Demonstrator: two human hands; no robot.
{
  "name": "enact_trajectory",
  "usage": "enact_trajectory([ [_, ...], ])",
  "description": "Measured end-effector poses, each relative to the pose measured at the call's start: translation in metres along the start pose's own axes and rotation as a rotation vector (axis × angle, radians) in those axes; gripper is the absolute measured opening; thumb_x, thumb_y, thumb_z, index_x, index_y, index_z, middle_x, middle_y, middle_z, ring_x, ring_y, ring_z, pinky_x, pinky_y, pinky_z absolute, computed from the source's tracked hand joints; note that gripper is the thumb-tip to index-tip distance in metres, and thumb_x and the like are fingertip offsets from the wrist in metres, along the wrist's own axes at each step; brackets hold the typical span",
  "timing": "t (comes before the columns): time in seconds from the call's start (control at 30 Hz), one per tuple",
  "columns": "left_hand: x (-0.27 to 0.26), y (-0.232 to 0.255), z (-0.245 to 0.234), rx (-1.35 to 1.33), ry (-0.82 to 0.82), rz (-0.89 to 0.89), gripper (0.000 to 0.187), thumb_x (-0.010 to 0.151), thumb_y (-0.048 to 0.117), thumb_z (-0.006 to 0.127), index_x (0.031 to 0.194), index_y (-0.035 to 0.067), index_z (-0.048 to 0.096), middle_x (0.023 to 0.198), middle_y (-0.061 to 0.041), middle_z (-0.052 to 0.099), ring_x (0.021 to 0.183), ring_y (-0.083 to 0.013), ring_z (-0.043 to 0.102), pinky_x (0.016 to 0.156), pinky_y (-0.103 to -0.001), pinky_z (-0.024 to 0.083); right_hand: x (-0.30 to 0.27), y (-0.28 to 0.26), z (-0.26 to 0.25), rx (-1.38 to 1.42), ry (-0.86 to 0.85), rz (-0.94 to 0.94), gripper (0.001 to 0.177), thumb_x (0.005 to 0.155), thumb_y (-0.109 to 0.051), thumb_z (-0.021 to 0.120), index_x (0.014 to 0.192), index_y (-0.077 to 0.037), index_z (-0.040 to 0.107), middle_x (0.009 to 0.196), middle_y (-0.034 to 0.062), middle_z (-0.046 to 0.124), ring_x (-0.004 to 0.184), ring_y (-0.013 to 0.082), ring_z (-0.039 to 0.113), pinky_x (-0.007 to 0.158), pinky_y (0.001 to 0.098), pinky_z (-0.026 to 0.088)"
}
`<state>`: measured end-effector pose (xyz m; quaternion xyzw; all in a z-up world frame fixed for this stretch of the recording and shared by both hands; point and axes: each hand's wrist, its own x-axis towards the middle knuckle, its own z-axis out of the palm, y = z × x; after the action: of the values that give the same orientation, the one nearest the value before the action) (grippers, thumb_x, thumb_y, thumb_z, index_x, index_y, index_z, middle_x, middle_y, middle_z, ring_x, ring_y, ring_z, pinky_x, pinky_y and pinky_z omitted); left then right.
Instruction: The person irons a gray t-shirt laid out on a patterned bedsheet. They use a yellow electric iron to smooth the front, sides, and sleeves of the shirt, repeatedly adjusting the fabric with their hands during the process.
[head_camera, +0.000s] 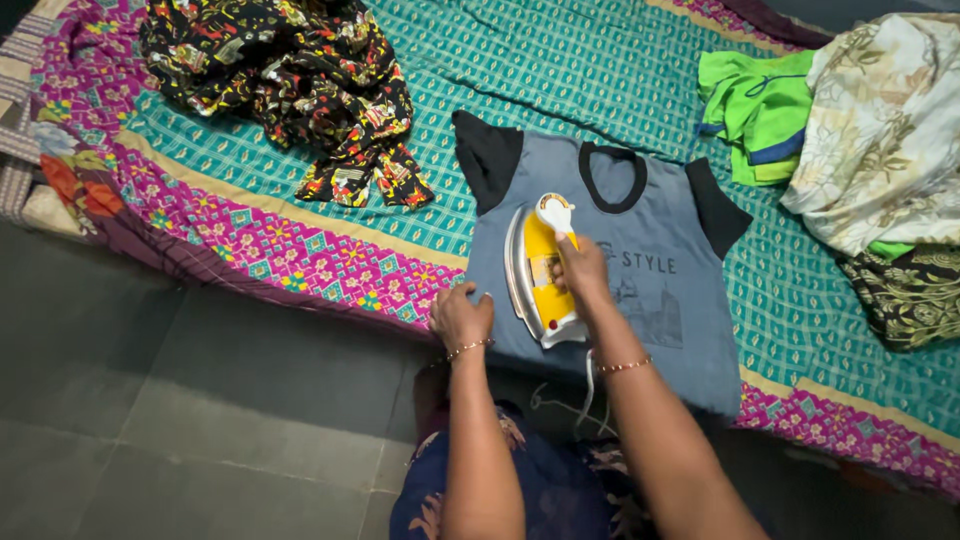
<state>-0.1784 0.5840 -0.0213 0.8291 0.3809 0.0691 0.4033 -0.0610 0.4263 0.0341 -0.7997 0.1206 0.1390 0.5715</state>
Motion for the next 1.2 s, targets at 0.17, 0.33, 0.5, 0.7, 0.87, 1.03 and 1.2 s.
enact_trajectory([
  [0.17, 0.002, -0.001, 0.002, -0.008, 0.023, 0.014, 0.035, 0.074, 0.033, 0.078, 0.106, 0.019, 0.079, 0.117, -0.011, 0.067, 0.121, -0.0346, 0.055, 0.107, -0.052, 0.037, 0.008, -0.02, 0.007, -0.187, 0.033, -0.047, 0.036, 0.1, -0.043, 0.058, 0.114, -0.01, 0.066, 0.063, 0.0013, 0.057, 0.046, 0.0117, 0.052, 0.045, 0.0299, 0.045],
  [0.33, 0.004, -0.005, 0.005, -0.013, 0.041, 0.026, 0.034, 0.075, 0.033, 0.077, 0.105, 0.019, 0.079, 0.114, -0.011, 0.069, 0.118, -0.0342, 0.058, 0.106, -0.051, 0.039, 0.009, -0.018, -0.008, -0.148, -0.103, -0.021, 0.036, 0.101, -0.041, 0.057, 0.111, -0.007, 0.063, 0.065, 0.0022, 0.056, 0.048, 0.0125, 0.051, 0.045, 0.0312, 0.045],
  [0.5, 0.006, -0.008, 0.008, -0.004, 0.028, 0.044, 0.034, 0.075, 0.034, 0.078, 0.105, 0.017, 0.079, 0.116, -0.012, 0.069, 0.117, -0.0363, 0.057, 0.103, -0.052, 0.039, -0.02, 0.0, -0.046, -0.196, -0.159, -0.01, 0.034, 0.101, -0.039, 0.056, 0.103, -0.005, 0.059, 0.068, 0.0019, 0.061, 0.05, 0.0116, 0.053, 0.046, 0.0309, 0.046],
  [0.7, 0.002, -0.005, 0.003, 0.05, 0.025, 0.055, 0.037, 0.075, 0.036, 0.077, 0.108, 0.018, 0.078, 0.116, -0.013, 0.069, 0.118, -0.0362, 0.058, 0.104, -0.052, 0.04, -0.067, 0.035, -0.111, -0.301, -0.112, 0.054, 0.033, 0.101, -0.04, 0.055, 0.102, -0.007, 0.059, 0.062, 0.004, 0.056, 0.046, 0.0146, 0.053, 0.044, 0.0311, 0.044],
  [0.87, -0.012, 0.015, -0.012, 0.169, 0.047, 0.053, 0.05, 0.068, 0.038, 0.082, 0.113, 0.017, 0.074, 0.121, -0.015, 0.063, 0.119, -0.0389, 0.052, 0.103, -0.053, 0.038, -0.099, 0.063, -0.15, -0.181, -0.075, 0.041, 0.034, 0.1, -0.04, 0.055, 0.103, -0.007, 0.062, 0.061, 0.0026, 0.055, 0.046, 0.0136, 0.051, 0.044, 0.0304, 0.043],
  [1.03, -0.033, 0.036, 0.009, 0.142, 0.133, 0.352, 0.053, 0.069, 0.03, 0.081, 0.118, 0.012, 0.07, 0.121, -0.017, 0.06, 0.116, -0.0396, 0.053, 0.096, -0.053, 0.043, -0.105, 0.063, -0.146, -0.092, 0.056, 0.086, 0.032, 0.099, -0.041, 0.058, 0.109, -0.011, 0.064, 0.063, 0.001, 0.054, 0.047, 0.0111, 0.05, 0.045, 0.0287, 0.043],
  [1.2, -0.067, 0.048, 0.058, 0.155, -0.213, 0.521, 0.038, 0.076, 0.015, 0.074, 0.114, 0.015, 0.072, 0.117, -0.014, 0.062, 0.114, -0.0349, 0.058, 0.098, -0.043, 0.049, -0.081, 0.048, -0.137, -0.165, 0.133, 0.065, 0.038, 0.1, -0.041, 0.057, 0.112, -0.006, 0.066, 0.063, 0.0018, 0.056, 0.046, 0.0126, 0.051, 0.046, 0.0296, 0.045],
])
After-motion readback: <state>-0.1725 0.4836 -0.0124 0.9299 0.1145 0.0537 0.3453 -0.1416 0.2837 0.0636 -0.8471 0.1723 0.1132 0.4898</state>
